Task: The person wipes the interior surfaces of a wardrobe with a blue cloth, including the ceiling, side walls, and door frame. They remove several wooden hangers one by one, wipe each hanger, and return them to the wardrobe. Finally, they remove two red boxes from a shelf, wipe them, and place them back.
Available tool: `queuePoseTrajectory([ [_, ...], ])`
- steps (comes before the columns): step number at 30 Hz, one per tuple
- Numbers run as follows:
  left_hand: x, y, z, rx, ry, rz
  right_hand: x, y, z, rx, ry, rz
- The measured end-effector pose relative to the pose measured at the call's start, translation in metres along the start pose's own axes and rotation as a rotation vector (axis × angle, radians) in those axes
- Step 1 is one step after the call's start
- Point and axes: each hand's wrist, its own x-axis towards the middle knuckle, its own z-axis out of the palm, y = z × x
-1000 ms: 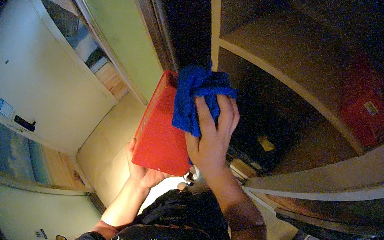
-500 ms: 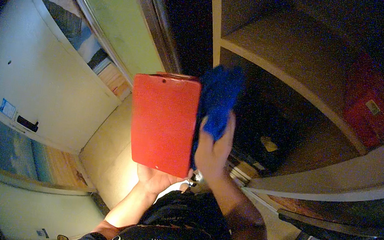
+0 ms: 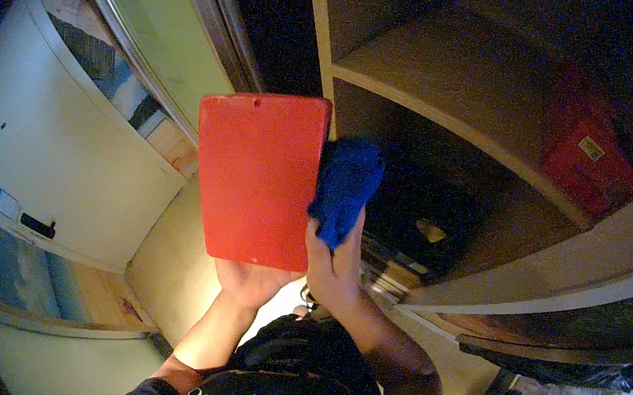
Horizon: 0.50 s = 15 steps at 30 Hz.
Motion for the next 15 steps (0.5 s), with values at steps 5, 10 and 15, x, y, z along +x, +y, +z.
queuePoseTrajectory([
  [5, -0.004, -0.006, 0.004, 0.234, -0.094, 0.231, -0.048, 0.015, -0.007, -0.381, 0.072, -0.12],
  [10, 0.006, -0.034, -0.009, 0.211, 0.057, 0.309, -0.058, 0.008, -0.02, -0.804, -0.483, -0.649],
  [15, 0.012, -0.047, -0.008, 0.284, 0.092, 0.298, -0.053, 0.019, -0.048, -0.789, -0.207, -0.582],
])
